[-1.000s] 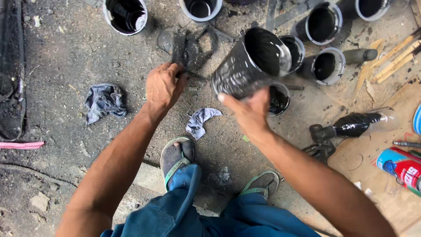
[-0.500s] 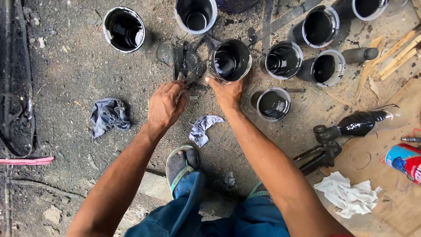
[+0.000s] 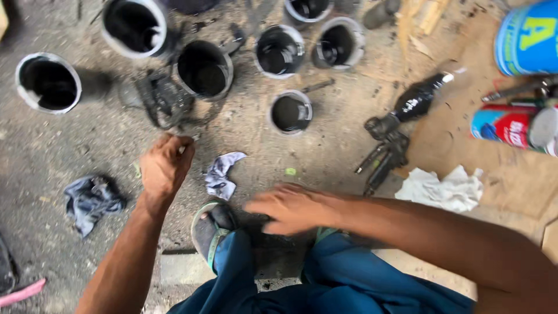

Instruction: The person pours black paint from a plastic bottle into a small metal can, then stirs the paint with a wooden stick. They dip a paintbrush into the can, stir again, and finally pour the mixed paint into a spray gun container.

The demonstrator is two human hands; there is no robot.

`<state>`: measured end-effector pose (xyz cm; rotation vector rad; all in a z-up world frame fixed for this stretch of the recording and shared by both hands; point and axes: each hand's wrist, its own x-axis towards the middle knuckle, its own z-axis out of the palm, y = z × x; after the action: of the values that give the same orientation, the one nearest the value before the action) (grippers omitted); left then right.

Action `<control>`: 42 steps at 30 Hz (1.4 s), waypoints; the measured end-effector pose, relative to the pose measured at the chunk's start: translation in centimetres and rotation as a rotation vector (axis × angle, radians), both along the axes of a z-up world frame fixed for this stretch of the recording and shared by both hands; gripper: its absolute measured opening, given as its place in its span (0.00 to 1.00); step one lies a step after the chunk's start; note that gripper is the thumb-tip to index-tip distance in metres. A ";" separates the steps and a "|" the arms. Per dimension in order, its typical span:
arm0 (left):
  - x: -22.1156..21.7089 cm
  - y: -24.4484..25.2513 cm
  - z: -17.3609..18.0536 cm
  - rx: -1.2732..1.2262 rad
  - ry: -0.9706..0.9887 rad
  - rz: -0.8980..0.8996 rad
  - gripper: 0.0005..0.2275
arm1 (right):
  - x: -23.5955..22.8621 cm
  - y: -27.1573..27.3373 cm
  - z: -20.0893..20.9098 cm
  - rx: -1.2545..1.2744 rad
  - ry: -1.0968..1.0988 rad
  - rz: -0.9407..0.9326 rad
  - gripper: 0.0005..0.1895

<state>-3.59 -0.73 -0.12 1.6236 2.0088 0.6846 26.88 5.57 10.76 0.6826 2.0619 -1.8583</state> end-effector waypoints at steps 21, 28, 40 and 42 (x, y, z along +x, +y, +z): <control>7.3 -0.3 4.8 -0.249 -0.001 -0.479 0.12 | 32.4 5.6 -11.7 0.429 -0.618 -1.160 0.45; 8.9 0.1 6.3 -0.280 -0.070 -0.522 0.15 | 34.0 6.8 -13.5 0.247 -0.344 -1.344 0.28; 17.6 2.4 12.5 -0.463 -0.611 -0.691 0.32 | 21.2 3.7 2.1 0.467 -0.284 -1.082 0.18; 19.0 2.9 14.0 -0.495 -0.678 -0.657 0.47 | 19.0 1.9 2.4 0.513 -0.218 -1.065 0.19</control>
<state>15.42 2.20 13.89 1.3670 0.9711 0.3631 45.87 7.51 13.12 2.3433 2.1943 -1.4532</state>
